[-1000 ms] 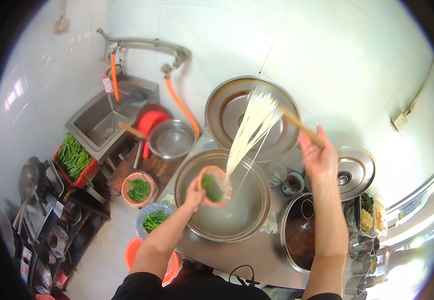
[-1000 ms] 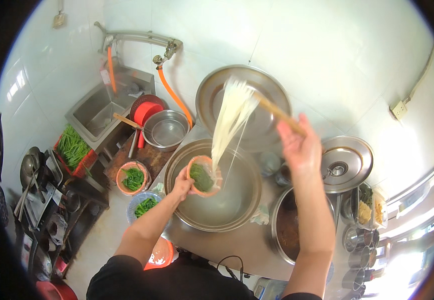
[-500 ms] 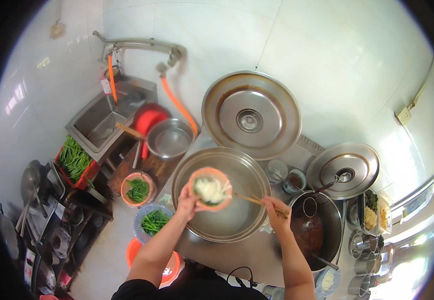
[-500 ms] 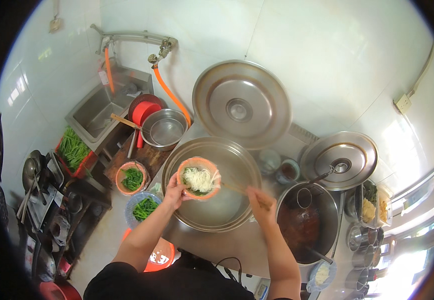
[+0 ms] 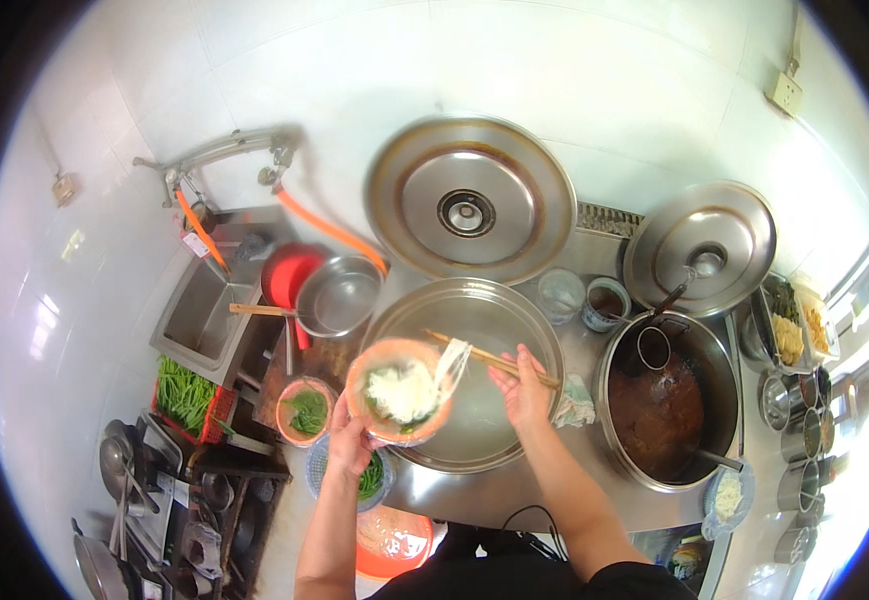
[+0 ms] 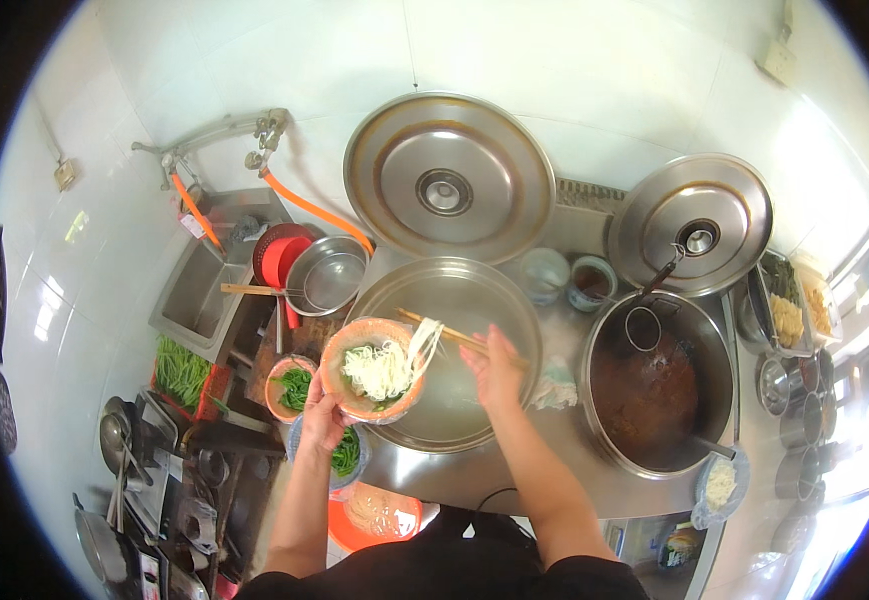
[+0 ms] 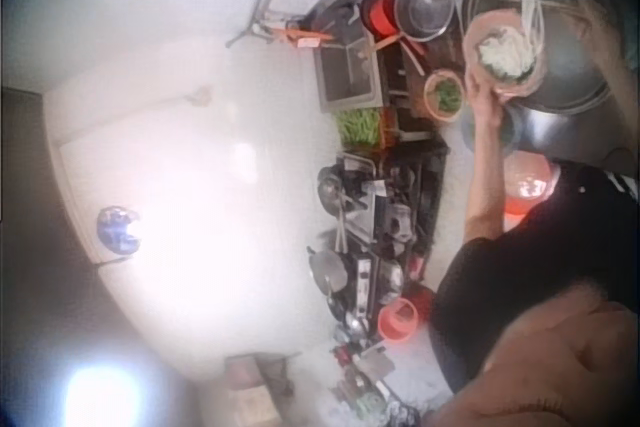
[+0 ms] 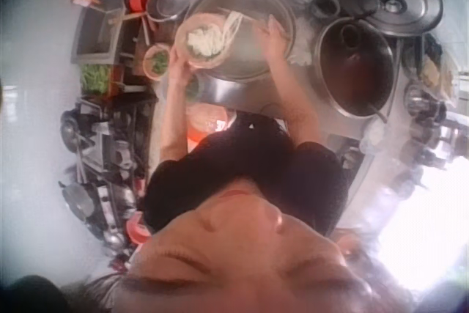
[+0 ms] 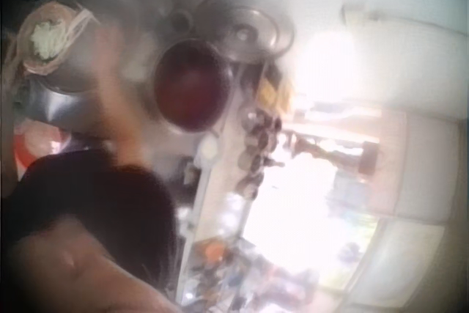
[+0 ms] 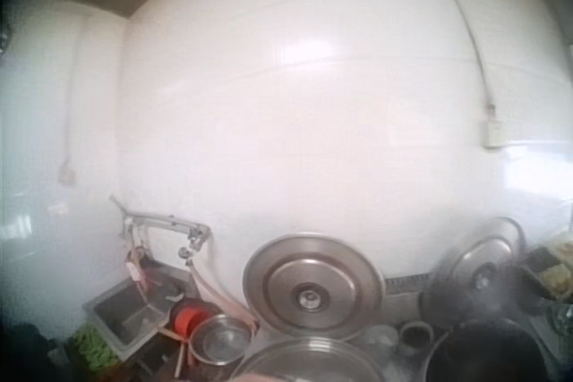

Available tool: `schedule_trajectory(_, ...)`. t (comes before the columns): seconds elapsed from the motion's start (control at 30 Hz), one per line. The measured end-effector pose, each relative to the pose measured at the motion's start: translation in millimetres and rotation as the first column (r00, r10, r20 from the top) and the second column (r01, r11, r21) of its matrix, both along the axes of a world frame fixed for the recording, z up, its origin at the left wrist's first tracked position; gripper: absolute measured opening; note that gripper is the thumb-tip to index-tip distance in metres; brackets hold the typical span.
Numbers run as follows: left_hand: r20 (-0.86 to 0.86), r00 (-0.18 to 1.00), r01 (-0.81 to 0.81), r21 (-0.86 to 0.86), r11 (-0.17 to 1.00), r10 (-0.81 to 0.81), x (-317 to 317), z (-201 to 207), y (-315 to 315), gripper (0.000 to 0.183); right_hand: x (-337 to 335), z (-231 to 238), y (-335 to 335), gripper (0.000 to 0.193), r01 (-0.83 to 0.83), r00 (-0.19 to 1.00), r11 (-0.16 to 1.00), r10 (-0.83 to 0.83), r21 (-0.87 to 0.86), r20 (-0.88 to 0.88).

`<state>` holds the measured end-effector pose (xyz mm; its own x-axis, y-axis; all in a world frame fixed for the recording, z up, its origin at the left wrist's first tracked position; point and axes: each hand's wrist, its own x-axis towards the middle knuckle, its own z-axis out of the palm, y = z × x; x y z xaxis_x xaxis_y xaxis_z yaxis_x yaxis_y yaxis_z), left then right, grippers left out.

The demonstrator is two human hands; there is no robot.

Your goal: The person assembles several noodle bowls by placing blanched greens and noodles into bowls, then adding fried egg, chili oil, and other toppings from containers. The person uses chopsticks and a ladle to handle ingredients and pour broth.

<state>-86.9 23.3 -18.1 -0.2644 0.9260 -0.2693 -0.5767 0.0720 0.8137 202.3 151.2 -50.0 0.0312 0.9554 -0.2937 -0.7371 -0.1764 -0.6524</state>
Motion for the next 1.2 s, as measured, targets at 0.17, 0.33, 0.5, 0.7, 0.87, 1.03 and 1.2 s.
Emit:
schedule_trajectory(0.17,0.068,0.992,-0.104,-0.077,0.992,0.109,8.0,-17.8,7.6,0.064,5.8,82.4,5.0,0.051,-0.009,1.0,0.992,0.007,0.128,0.014)
schedule_trajectory(0.33,0.087,0.984,-0.146,-0.103,0.984,0.155,18.2,-37.5,25.1,0.061,2.1,178.6,22.5,0.045,-0.042,0.997,0.942,0.018,0.332,0.077)
schedule_trajectory(0.5,0.054,0.987,-0.153,-0.011,0.988,0.153,27.9,-56.5,42.6,0.062,-2.3,273.3,36.9,0.052,-0.081,0.987,0.86,0.0,0.504,0.158)
schedule_trajectory(0.7,-0.091,0.984,-0.154,-0.021,0.988,0.151,31.6,-87.9,60.1,0.063,-12.6,363.4,41.0,0.051,-0.065,0.982,0.747,-0.071,0.662,0.176)
schedule_trajectory(0.87,-0.216,0.968,-0.15,-0.081,0.985,0.13,41.1,-114.1,69.4,0.064,-21.2,418.2,29.9,0.049,-0.023,0.979,0.659,-0.138,0.751,0.152)
schedule_trajectory(1.03,-0.249,0.962,-0.149,-0.121,0.982,0.115,46.5,-130.4,75.4,0.066,-24.0,431.0,26.9,0.055,-0.066,0.978,0.651,-0.107,0.756,0.177)
schedule_trajectory(1.2,-0.112,0.991,-0.09,-0.124,0.988,0.076,52.4,-113.5,69.7,0.069,-25.4,352.8,29.7,0.057,-0.211,0.936,0.676,-0.069,0.706,0.345)
